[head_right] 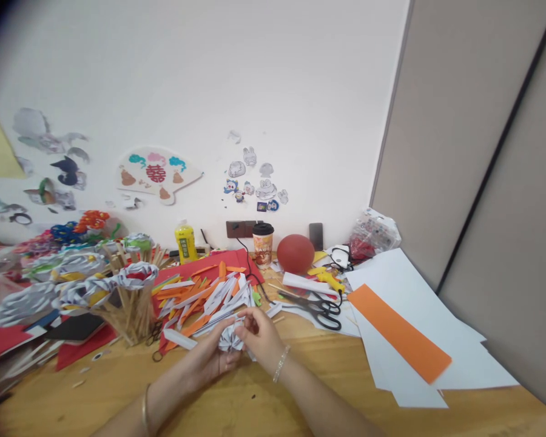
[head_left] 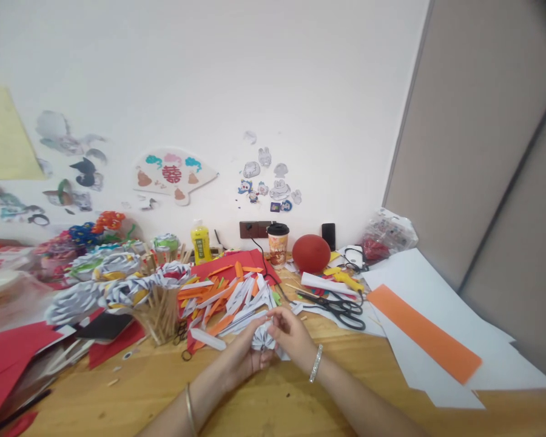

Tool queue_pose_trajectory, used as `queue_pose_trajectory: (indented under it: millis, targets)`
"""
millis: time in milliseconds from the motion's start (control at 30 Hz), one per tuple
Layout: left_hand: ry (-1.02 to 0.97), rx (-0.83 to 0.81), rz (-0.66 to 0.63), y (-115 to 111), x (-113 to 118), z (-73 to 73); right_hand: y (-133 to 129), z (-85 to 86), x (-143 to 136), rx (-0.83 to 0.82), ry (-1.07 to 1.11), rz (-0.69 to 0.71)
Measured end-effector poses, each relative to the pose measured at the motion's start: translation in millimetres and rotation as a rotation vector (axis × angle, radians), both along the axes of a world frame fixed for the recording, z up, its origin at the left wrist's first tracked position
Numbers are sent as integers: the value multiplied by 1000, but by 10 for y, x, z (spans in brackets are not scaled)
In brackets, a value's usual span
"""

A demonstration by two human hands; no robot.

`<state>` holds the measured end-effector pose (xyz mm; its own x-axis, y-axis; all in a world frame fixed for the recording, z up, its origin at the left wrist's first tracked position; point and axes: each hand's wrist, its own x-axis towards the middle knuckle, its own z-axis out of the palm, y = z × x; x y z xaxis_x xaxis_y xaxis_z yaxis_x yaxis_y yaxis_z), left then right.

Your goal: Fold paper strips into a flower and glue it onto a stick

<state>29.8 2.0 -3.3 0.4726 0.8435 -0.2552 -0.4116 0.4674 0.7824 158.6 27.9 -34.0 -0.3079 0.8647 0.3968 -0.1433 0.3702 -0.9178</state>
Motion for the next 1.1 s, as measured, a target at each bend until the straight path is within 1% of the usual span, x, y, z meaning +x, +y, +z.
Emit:
queue_pose_trajectory:
  millis: [100,233,400,467,567,633,733,833,900,1000,1100]
  targets:
    - [-38,-33,-23,7,-1,1,-7,-2,-6,-23,1,2]
    - [-68,-36,-34,28,-27,-16,1,10,3,-46,11,21]
    - [-52,11,-169,31,-66,-10,3,33,1,-99,26,7]
    - [-27,10,-183,22,-71,-1,-8,47,0,-92,24,-9]
    - [15,45,-111,15,-73,-2,-33,87,15,-54,-6,-51]
    - [-1,94,-63,25,-77,-17,-51,126,33,-16,-35,-93]
    - [-57,121,-47,54,-86,-51,-75,179,58,31,-48,-142]
    - [-65,139,-7,68,-94,-71,-95,203,62,54,-41,-160]
    - [-52,163,1,57,-96,-65,-107,204,56,52,-30,-159]
    - [-41,193,-25,19,-94,-34,-118,205,59,43,0,-130]
    - [-23,276,1,-3,-98,4,-109,217,90,111,-27,-77]
